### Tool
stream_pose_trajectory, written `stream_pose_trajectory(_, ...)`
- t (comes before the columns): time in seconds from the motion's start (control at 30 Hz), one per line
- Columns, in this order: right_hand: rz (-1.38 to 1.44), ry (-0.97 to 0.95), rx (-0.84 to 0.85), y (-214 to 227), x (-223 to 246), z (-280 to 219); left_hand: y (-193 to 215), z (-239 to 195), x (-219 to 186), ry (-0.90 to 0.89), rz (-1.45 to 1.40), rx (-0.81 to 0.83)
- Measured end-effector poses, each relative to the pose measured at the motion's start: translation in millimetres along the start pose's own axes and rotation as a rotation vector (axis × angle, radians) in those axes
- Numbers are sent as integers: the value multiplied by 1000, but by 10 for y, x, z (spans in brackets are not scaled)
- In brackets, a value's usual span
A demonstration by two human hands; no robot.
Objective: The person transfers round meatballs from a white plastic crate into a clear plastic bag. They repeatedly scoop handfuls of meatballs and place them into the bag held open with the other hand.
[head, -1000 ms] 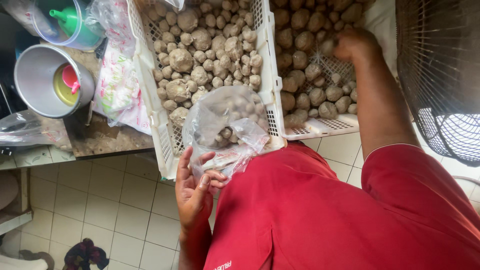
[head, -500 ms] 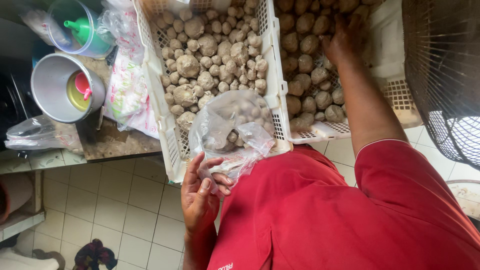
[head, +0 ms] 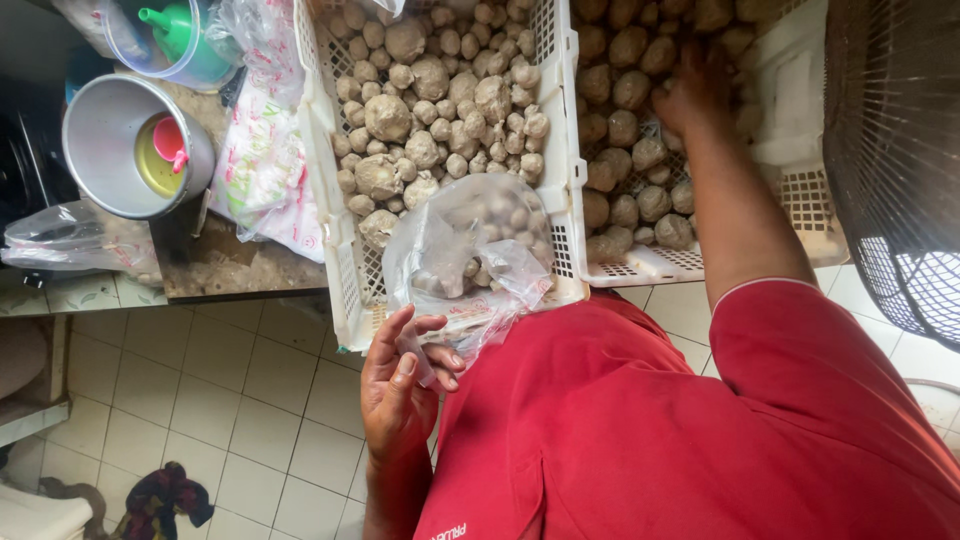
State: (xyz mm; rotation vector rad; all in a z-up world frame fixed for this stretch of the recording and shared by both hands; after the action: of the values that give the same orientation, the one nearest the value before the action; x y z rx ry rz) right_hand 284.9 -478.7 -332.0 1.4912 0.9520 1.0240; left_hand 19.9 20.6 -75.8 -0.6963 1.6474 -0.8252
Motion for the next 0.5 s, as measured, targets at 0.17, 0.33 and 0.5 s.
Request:
stream_pose_trajectory(0.17,-17,-7,12,-72,-37,-52,44,-12,18,16,20,-5)
stream_pose_trajectory(0.33,-19,-44,18,-91,-26,66,-25,21,40,46,26,32)
stream_pose_trajectory(0.5,97,-72,23,-315,-268,-133,-26,2,72,65,21,34)
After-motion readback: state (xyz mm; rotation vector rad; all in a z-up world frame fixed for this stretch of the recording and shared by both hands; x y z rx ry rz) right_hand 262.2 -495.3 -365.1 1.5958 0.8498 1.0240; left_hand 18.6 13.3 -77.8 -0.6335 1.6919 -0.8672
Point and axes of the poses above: each hand's wrist, its own z-axis towards the middle knuckle, its own y-axis out of the back of the hand, x = y × z, the point moved 8 cm from there along z, towards the middle knuckle, and after that the axes turned 14 degrees about -z, right-handed, at the moved point
